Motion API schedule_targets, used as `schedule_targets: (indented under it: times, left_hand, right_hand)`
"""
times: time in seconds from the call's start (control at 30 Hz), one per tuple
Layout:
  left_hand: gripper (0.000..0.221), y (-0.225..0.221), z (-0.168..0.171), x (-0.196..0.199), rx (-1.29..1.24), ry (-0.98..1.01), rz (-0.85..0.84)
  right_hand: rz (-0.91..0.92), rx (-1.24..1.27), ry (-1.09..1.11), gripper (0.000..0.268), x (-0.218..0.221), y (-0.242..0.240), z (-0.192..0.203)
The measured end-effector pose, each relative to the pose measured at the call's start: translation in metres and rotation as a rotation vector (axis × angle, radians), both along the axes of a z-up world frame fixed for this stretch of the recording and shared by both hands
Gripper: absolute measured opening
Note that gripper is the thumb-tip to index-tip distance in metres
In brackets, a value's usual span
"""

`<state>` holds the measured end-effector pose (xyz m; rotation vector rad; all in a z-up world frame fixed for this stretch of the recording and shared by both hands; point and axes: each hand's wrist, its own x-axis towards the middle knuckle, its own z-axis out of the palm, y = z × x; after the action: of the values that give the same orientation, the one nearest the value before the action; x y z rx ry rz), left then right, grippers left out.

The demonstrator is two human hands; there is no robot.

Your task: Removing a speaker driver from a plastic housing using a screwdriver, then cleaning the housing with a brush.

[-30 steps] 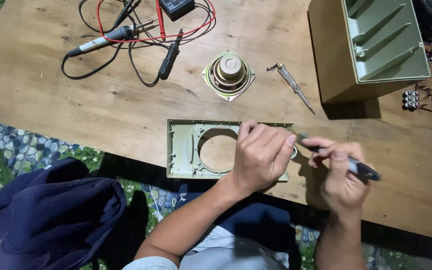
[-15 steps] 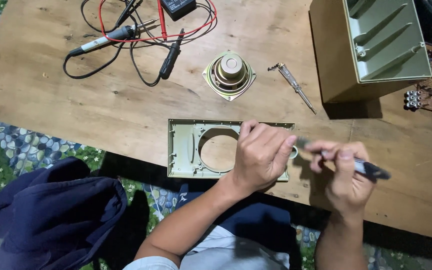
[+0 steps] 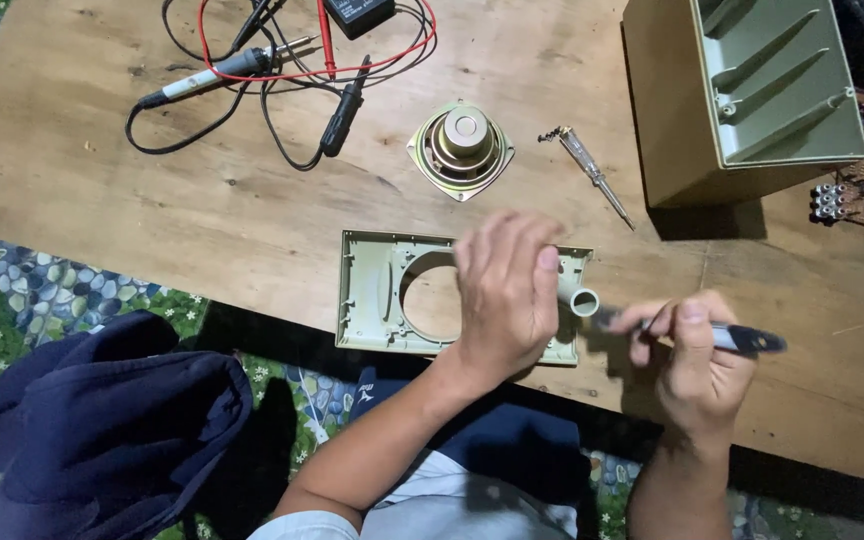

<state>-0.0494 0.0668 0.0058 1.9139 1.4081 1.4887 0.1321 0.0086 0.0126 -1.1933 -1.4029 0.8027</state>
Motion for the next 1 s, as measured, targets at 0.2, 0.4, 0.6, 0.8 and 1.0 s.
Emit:
schedule_targets:
  times: [0.2, 0.4, 0.6, 0.8, 1.0]
  left_hand:
    - [0.012, 0.014, -0.016, -0.008, -0.035, 0.56, 0.213]
    - [0.014, 0.013, -0.013, -0.008, 0.006, 0.524, 0.197]
    - [0.014, 0.015, -0.021, -0.005, -0.05, 0.58, 0.178]
    - [0.019, 0.012, -0.016, -0.01, -0.107, 0.545, 0.108]
    - [0.041, -0.008, 0.005, -0.04, -0.284, 0.725, 0.044]
  right_hand:
    - [0.072, -0.096, -0.095, 0.035, 0.003, 0.0, -0.003]
    - [0.082, -0.031, -0.011, 0.025, 0.002, 0.008, -0.003]
    - [0.022, 0.051, 0.0, 0.038, 0.015, 0.007, -0.018]
    - [-0.062, -0.148, -0.331, 0.044, -0.015, 0.01, 0.02]
    - [-0.089, -0.165, -0.186, 0.04, -0.021, 0.008, 0.018]
